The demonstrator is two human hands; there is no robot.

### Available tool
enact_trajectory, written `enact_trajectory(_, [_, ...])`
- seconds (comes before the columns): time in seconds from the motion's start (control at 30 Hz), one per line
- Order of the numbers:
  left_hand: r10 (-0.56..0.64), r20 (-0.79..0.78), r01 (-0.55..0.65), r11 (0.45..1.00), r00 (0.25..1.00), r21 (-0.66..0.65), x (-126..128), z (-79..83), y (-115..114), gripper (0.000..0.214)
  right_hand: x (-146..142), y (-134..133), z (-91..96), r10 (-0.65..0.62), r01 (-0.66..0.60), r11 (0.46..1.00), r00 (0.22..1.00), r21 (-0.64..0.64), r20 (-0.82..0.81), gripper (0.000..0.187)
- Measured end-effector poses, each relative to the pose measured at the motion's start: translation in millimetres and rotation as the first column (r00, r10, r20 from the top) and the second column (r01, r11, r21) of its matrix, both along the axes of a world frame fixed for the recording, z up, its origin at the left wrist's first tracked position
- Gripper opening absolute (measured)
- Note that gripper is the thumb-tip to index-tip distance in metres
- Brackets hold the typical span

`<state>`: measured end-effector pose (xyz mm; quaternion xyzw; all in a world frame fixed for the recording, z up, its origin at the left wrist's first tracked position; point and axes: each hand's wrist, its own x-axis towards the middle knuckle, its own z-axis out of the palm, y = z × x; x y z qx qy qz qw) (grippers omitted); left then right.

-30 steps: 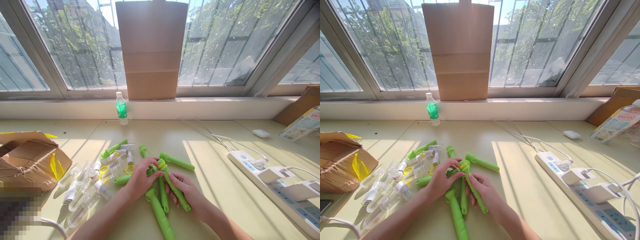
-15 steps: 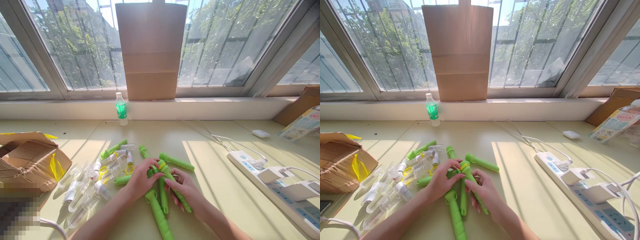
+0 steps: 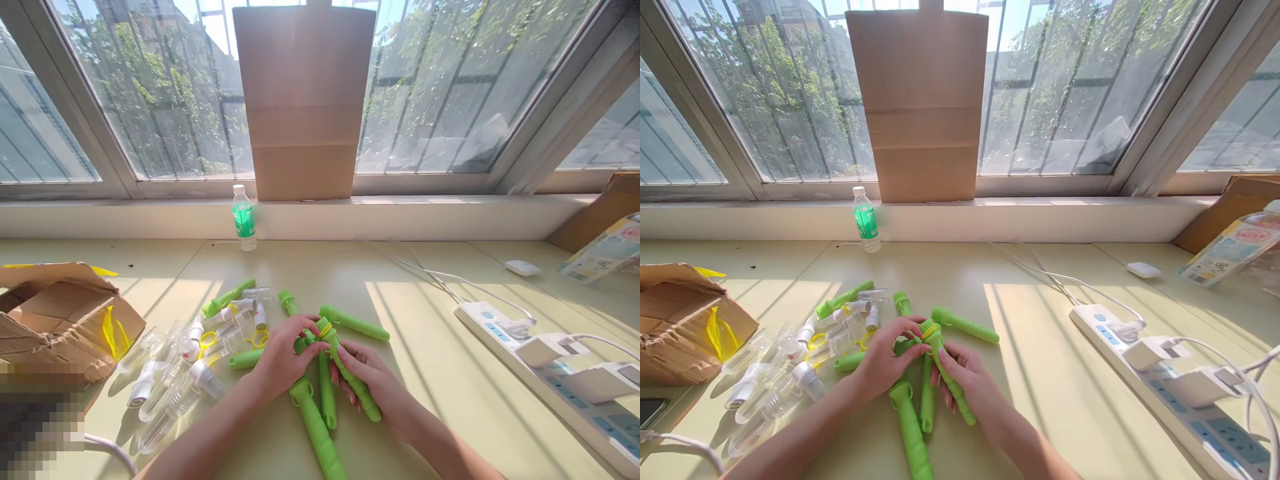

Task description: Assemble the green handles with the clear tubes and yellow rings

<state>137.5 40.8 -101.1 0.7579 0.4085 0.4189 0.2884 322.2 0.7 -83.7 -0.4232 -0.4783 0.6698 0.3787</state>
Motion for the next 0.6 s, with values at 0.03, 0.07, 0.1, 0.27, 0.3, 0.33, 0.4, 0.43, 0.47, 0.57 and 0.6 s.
enact_trajectory(0.03, [-0.002, -0.002, 0.002, 1.000, 1.000, 0.004, -0.1, -0.3, -0.1, 0.012, 0.4, 0.1, -0.4, 0.001, -0.001, 1.000, 1.000, -0.003, -0.005, 0.041])
enact_trajectory(0.07, [-0.004, -0.004, 0.004, 1.000, 1.000, 0.008, -0.1, -0.6, -0.1, 0.017, 0.7, 0.3, -0.9, 0.002, -0.002, 1.000, 1.000, -0.008, -0.012, 0.041])
enact_trajectory(0.1, [-0.005, -0.005, 0.005, 1.000, 1.000, 0.012, -0.1, -1.0, -0.1, 0.022, 1.1, 0.4, -1.6, 0.004, -0.004, 1.000, 1.000, -0.015, -0.022, 0.041])
enact_trajectory(0.27, [0.004, -0.007, -0.004, 1.000, 1.000, 0.012, 0.8, -2.5, 0.9, 0.031, 3.2, 1.4, -5.9, 0.020, -0.023, 0.998, 0.998, -0.063, -0.057, 0.039])
enact_trajectory(0.3, [0.004, -0.008, -0.004, 1.000, 1.000, 0.011, 0.9, -2.4, 1.2, 0.030, 3.8, 1.8, -6.7, 0.019, -0.024, 0.997, 0.998, -0.070, -0.066, 0.039])
enact_trajectory(0.33, [0.003, -0.009, -0.003, 1.000, 1.000, 0.010, 1.0, -2.1, 1.3, 0.030, 4.4, 2.2, -7.5, 0.017, -0.023, 0.997, 0.997, -0.076, -0.077, 0.038])
enact_trajectory(0.4, [-0.002, -0.013, 0.002, 1.000, 1.000, 0.008, 1.1, -1.2, 1.4, 0.030, 5.4, 2.9, -8.9, 0.012, -0.021, 0.996, 0.995, -0.090, -0.100, 0.038])
enact_trajectory(0.43, [-0.003, -0.013, 0.004, 1.000, 1.000, 0.006, 1.1, -0.6, 1.2, 0.030, 5.6, 3.1, -9.7, 0.010, -0.021, 0.995, 0.994, -0.097, -0.111, 0.038])
enact_trajectory(0.47, [-0.005, -0.014, 0.005, 1.000, 1.000, 0.003, 1.0, -0.1, 1.0, 0.030, 5.7, 3.3, -10.5, 0.011, -0.024, 0.994, 0.992, -0.106, -0.123, 0.037])
enact_trajectory(0.57, [-0.012, -0.009, 0.012, 1.000, 1.000, -0.007, 0.9, 0.9, 0.2, 0.030, 4.8, 3.1, -13.2, 0.015, -0.040, 0.990, 0.985, -0.137, -0.174, 0.037])
enact_trajectory(0.6, [-0.012, -0.006, 0.012, 1.000, 1.000, -0.011, 1.0, 1.1, 0.0, 0.031, 4.3, 2.8, -13.7, 0.016, -0.044, 0.988, 0.981, -0.146, -0.191, 0.036])
